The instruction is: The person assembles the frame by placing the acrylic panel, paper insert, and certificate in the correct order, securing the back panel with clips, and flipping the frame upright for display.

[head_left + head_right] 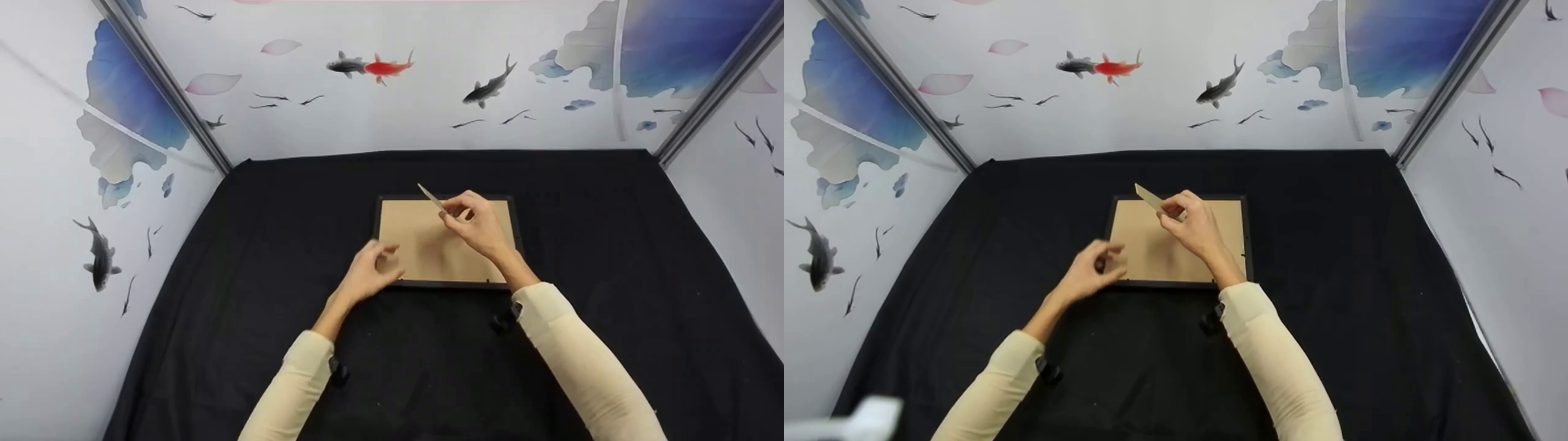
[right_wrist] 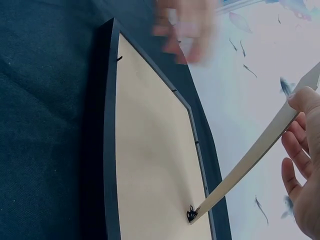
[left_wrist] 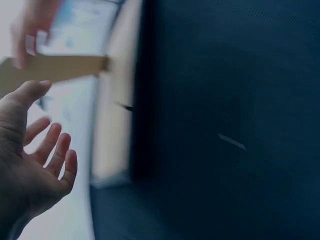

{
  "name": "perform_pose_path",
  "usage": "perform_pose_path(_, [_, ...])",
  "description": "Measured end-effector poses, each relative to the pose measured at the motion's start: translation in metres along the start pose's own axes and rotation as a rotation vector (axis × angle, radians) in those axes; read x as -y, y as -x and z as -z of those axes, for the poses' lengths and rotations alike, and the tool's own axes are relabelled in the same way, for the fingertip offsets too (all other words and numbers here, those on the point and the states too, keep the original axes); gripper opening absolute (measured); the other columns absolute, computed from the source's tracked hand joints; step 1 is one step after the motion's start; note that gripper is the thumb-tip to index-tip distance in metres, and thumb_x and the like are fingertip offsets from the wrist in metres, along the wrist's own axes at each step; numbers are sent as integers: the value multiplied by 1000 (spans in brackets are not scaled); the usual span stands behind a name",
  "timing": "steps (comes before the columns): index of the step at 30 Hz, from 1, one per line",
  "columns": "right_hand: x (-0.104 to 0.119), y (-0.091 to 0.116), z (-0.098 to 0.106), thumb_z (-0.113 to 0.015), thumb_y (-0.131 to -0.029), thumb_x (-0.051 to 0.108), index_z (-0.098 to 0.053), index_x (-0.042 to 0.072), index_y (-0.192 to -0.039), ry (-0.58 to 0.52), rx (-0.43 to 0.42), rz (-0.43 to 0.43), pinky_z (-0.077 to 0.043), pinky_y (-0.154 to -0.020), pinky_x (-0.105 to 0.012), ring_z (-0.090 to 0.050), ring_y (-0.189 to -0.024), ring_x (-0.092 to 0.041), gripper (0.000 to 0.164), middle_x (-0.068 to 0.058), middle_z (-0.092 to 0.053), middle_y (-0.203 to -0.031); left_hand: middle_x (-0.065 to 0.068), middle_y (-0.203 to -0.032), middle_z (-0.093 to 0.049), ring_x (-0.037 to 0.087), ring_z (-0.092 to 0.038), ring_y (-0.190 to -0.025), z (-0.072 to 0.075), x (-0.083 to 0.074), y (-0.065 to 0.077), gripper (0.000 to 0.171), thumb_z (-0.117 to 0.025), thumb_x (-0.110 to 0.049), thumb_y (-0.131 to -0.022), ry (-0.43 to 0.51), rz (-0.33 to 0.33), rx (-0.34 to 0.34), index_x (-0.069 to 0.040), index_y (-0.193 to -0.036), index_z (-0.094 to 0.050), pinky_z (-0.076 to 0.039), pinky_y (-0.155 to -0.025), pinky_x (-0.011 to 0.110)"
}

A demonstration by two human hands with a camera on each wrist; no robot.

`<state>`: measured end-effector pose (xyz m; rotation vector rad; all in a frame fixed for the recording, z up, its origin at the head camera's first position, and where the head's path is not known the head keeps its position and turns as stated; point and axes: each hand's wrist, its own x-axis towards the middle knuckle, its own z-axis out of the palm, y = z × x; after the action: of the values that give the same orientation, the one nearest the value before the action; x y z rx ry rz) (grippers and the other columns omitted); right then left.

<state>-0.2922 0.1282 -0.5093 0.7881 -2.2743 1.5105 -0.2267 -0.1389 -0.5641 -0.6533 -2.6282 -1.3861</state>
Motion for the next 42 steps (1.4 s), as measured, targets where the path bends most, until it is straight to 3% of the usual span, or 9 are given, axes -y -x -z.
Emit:
perform_pose_path(3, [0, 1, 1, -80, -88, 6, -78, 4, -101, -36, -4, -33, -44, -66, -31, -63, -79, -20, 13, -3, -67, -89, 12, -107, -62, 28, -60, -98, -5, 18, 20, 43, -82, -20, -88, -110, 41, 61, -1, -124, -69, -48, -89, 42])
perform_pose_path(7, [0, 2, 1, -80, -88, 4, -78, 5, -102, -58, 6, -53, -43, -64, -26, -64, -80, -24, 15, -7, -69, -91, 2, -102, -62, 21, -54, -94, -12, 28, 26, 40, -80, -32, -90, -188, 79, 60, -9, -121, -73, -44, -86, 39])
perform_pose_path(12, [1, 3, -1, -79, -86, -4, -77, 1, -102, -57, 6, -54, -40, -62, -24, -63, -79, -33, 16, -17, -67, -92, -2, -96, -61, 18, -50, -89, -19, 30, 24, 40, -81, -34, -88, -223, 112, 16, -13, -122, -74, -44, -79, 36])
perform_pose_path(19, [38, 4, 4, -76, -87, -7, -74, -7, -101, -58, 28, -42, -42, -63, -25, -63, -79, -35, 14, -23, -66, -93, 0, -91, -61, 18, -46, -83, -28, 27, 23, 38, -84, -28, -85, -244, 153, -56, -13, -119, -75, -41, -74, 34])
perform_pose_path(26, [40, 4, 7, -75, -87, -9, -74, -8, -101, -79, 35, -59, -42, -63, -24, -62, -80, -36, 14, -24, -65, -92, -3, -89, -59, 17, -47, -87, -22, 18, 11, 59, -82, -33, -86, -246, 285, 47, -15, -139, -64, -39, -69, 32])
perform_pose_path(32, [40, 2, 6, -75, -87, -9, -75, -6, -100, -88, 36, -55, -43, -61, -25, -62, -79, -36, 13, -24, -65, -92, -7, -83, -60, 13, -52, -80, -16, 17, 7, 47, -83, -36, -84, -237, 360, 69, -21, -127, -73, -41, -66, 31])
perform_pose_path(36, [40, 3, 5, -75, -87, -9, -75, -5, -100, -90, 50, -60, -44, -61, -27, -62, -79, -36, 13, -24, -65, -92, -9, -77, -59, 11, -53, -70, -13, 17, 7, 48, -84, -40, -83, -225, 418, 90, -27, -127, -74, -40, -62, 31])
perform_pose_path(42, [39, 2, 9, -75, -86, -9, -75, -4, -99, -77, 30, -52, -43, -61, -22, -62, -78, -35, 14, -22, -66, -92, -10, -85, -63, 13, -55, -73, -11, 13, 4, 50, -84, -45, -82, -223, 482, 108, -32, -130, -72, -40, -65, 34])
